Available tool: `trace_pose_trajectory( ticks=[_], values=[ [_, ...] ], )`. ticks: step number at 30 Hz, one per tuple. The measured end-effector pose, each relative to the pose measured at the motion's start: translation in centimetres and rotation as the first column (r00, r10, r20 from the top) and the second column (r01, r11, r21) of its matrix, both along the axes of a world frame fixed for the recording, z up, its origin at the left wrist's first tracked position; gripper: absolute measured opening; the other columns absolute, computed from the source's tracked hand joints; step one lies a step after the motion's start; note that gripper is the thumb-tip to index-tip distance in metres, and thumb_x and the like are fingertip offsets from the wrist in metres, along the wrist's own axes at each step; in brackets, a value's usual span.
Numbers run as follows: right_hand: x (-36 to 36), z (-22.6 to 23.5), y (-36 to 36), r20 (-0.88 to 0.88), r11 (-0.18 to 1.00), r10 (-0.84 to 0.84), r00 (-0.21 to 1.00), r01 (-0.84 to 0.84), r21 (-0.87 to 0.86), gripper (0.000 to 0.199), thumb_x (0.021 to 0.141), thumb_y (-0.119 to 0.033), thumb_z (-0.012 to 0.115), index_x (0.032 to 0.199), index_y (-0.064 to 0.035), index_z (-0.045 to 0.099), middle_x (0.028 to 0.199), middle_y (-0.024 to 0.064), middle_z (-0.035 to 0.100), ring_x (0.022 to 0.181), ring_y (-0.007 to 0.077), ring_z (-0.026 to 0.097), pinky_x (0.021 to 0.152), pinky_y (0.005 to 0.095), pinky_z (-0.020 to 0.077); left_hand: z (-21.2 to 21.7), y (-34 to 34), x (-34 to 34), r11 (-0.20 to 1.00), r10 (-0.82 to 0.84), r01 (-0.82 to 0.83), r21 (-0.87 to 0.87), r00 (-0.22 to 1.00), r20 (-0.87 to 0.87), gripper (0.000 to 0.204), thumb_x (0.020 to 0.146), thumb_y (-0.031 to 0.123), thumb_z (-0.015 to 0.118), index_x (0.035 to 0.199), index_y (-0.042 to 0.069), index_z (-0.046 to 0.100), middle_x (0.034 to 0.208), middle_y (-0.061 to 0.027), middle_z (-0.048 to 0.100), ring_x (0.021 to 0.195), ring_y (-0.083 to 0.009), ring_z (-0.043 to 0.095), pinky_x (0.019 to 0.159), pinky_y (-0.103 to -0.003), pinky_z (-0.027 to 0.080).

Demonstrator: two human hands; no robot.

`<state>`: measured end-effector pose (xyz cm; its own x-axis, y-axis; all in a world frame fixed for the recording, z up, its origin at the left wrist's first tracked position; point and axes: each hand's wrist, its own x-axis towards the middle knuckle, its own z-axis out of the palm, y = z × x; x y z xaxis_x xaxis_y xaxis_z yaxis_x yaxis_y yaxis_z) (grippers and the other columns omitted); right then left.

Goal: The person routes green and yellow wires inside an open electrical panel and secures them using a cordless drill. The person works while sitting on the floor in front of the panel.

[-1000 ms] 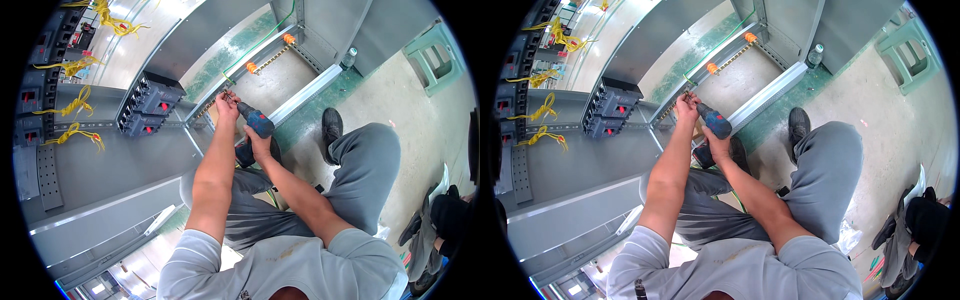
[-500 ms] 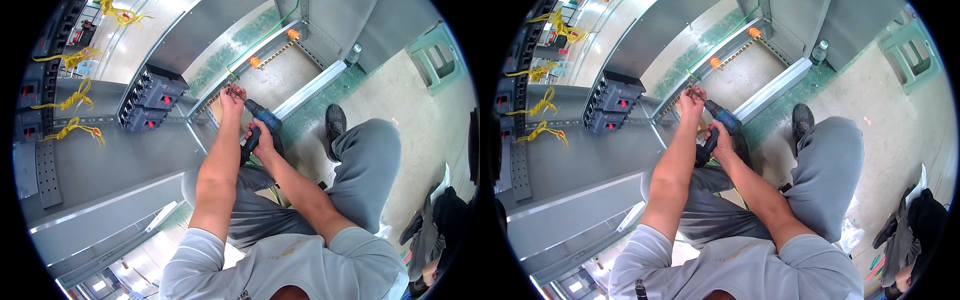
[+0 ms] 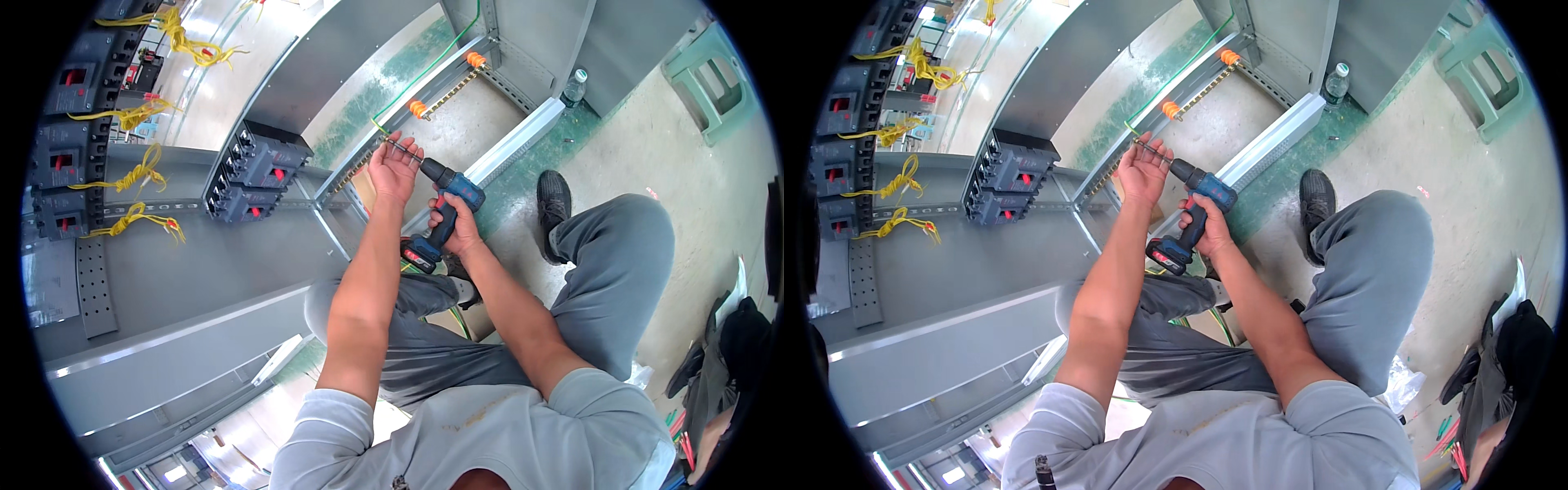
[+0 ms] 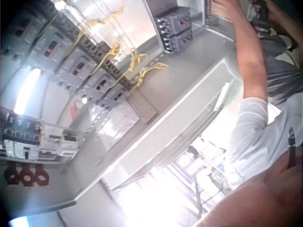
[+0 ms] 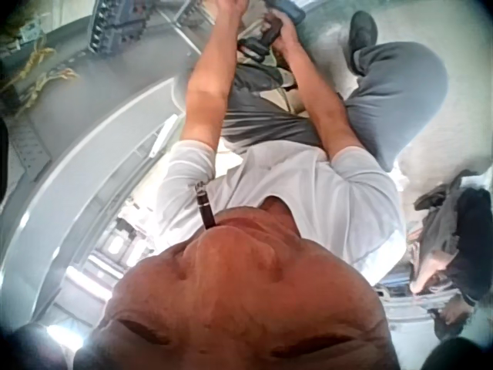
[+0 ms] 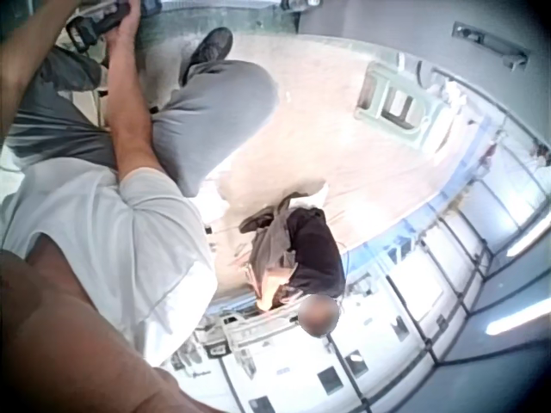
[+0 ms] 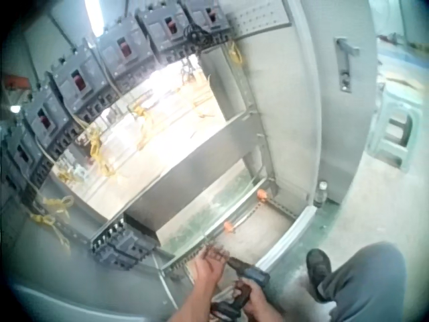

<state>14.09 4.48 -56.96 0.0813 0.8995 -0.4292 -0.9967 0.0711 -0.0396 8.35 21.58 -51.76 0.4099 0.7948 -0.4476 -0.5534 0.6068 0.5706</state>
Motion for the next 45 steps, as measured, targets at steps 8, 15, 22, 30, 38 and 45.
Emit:
trace_pose_trajectory(
  ticks=[8, 15, 22, 30, 38, 45],
  values=[
    [2.4, -0.1, -0.5, -0.012, 0.991, -0.005, 1.000, 0.006, 0.137, 0.049, 0.092, -0.029, 0.065, 0.135, -0.0104, 0.053, 0.096, 0.0080, 0.061, 0.063, 0.0127, 0.051, 0.064, 0.0295, 0.0448, -2.3, 0.0, 0.8, 0.986, 0.006, 0.111, 0.125, 0.724, -0.690, 0.046, 0.097, 0.024, 0.060, 0.137, 0.003, 0.049, 0.118, -0.0156, 0.063, 0.110, -0.0268, 0.063, 0.088, -0.045, 0.056],
    [4.2, -1.2, -2.4, -0.002, 0.992, -0.026, 1.000, 0.026, 0.125, 0.046, 0.092, -0.027, 0.065, 0.133, -0.0097, 0.054, 0.094, 0.0087, 0.062, 0.064, 0.0138, 0.053, 0.063, 0.0306, 0.0463, -4.5, 2.9, 4.0, 0.974, 0.190, -0.224, 0.022, 0.767, -0.612, 0.054, 0.089, 0.033, 0.078, 0.129, 0.010, 0.051, 0.124, -0.0074, 0.054, 0.108, -0.0228, 0.058, 0.085, -0.041, 0.057],
    [4.9, -1.7, -3.2, 0.053, 0.997, -0.010, 0.999, 0.005, 0.077, 0.047, 0.093, -0.029, 0.065, 0.134, -0.0099, 0.053, 0.096, 0.0079, 0.062, 0.064, 0.0122, 0.052, 0.064, 0.0293, 0.0461, -6.0, 3.7, 3.8, 0.923, 0.367, -0.352, 0.154, 0.693, -0.620, 0.027, 0.092, 0.022, 0.069, 0.114, 0.007, 0.061, 0.106, -0.0034, 0.063, 0.097, -0.0179, 0.064, 0.076, -0.037, 0.058],
    [4.7, -1.6, -3.0, 0.062, 0.999, -0.017, 0.998, 0.014, 0.037, 0.039, 0.092, -0.027, 0.067, 0.126, -0.0095, 0.058, 0.092, 0.0086, 0.064, 0.063, 0.0146, 0.056, 0.061, 0.0313, 0.0491, -3.9, 2.6, 3.3, 0.958, 0.286, -0.224, 0.180, 0.680, -0.675, 0.037, 0.091, 0.019, 0.069, 0.125, 0.005, 0.061, 0.111, -0.0056, 0.065, 0.098, -0.0165, 0.063, 0.073, -0.033, 0.056],
    [4.4, -1.1, -3.2, 0.064, 1.000, 0.020, 0.998, -0.020, 0.001, 0.036, 0.092, -0.026, 0.067, 0.123, -0.0089, 0.059, 0.091, 0.0091, 0.065, 0.063, 0.0155, 0.056, 0.059, 0.0310, 0.0483, -4.9, 3.7, 3.6, 0.950, 0.309, -0.158, 0.270, 0.605, -0.734, 0.036, 0.094, 0.030, 0.072, 0.117, 0.003, 0.063, 0.099, -0.0041, 0.067, 0.086, -0.0147, 0.064, 0.066, -0.028, 0.055],
    [3.9, -1.1, -2.8, 0.074, 0.999, -0.032, 0.997, 0.031, 0.012, 0.036, 0.092, -0.025, 0.068, 0.123, -0.0095, 0.058, 0.090, 0.0083, 0.064, 0.063, 0.0150, 0.056, 0.060, 0.0313, 0.0484, -2.9, 3.5, 0.6, 0.945, 0.238, -0.028, 0.325, 0.741, -0.628, 0.027, 0.098, 0.037, 0.067, 0.099, 0.009, 0.064, 0.096, -0.0004, 0.071, 0.084, -0.0098, 0.068, 0.065, -0.025, 0.049]
  ],
)
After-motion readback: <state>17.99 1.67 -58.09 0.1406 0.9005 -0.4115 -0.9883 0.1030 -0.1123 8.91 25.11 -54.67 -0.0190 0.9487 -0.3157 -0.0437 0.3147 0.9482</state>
